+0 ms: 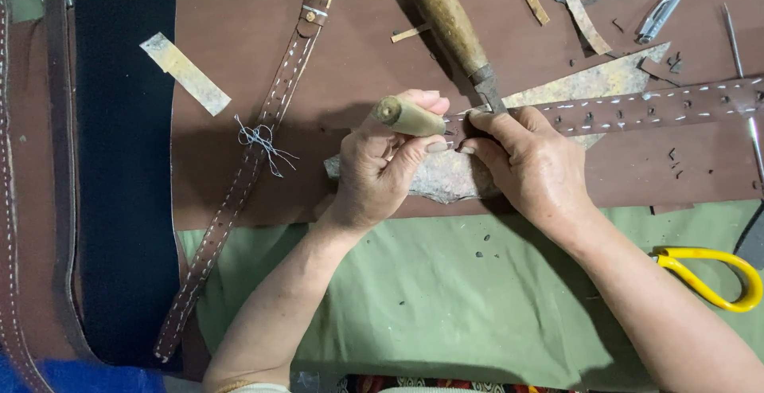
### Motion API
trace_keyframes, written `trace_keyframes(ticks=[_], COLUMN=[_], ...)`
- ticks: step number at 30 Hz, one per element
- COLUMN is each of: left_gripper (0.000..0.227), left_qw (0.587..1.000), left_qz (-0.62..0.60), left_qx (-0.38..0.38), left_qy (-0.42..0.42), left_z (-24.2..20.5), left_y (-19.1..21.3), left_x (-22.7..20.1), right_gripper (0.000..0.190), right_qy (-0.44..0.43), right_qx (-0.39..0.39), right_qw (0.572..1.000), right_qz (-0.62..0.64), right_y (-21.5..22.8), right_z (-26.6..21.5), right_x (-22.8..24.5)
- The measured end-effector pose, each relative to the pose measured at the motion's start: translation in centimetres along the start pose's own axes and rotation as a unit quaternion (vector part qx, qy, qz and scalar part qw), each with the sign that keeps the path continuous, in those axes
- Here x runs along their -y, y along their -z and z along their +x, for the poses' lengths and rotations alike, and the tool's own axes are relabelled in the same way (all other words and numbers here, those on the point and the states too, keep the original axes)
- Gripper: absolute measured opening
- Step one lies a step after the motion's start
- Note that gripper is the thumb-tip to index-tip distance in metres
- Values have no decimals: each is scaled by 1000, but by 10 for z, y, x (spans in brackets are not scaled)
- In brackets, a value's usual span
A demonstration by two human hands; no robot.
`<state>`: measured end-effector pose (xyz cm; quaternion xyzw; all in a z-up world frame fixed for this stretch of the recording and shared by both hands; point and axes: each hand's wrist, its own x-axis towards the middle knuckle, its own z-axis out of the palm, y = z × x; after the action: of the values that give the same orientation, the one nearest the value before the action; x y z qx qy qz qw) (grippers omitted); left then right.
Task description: Punching a series of holes into a leather strap using a hand punch and a mallet.
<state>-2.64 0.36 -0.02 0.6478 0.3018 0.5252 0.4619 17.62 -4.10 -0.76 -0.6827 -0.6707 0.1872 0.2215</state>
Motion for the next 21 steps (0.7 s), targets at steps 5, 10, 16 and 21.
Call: trace_keyframes(ticks=[5,10,16,21], left_gripper=[30,32,31,33], left_qw=[998,985,985,969], left_qz=[57,146,109,217], left_qx=[3,0,-26,58], left_qy=[-32,-93,-132,-106], left_z=[1,3,9,-4], left_y=[-5,-9,-8,-5], left_x=[-7,-2,-8,16], right_gripper=[27,28,15,52], right_qy=[9,37,79,190], right_qx=[-8,-29,-104,-96], right_qw=[1000,999,991,974], right_qz=[-8,-10,4,82], right_y=[-3,-5,9,112], right_z=[-1,-5,-9,-49], right_x=[-3,-7,-1,48])
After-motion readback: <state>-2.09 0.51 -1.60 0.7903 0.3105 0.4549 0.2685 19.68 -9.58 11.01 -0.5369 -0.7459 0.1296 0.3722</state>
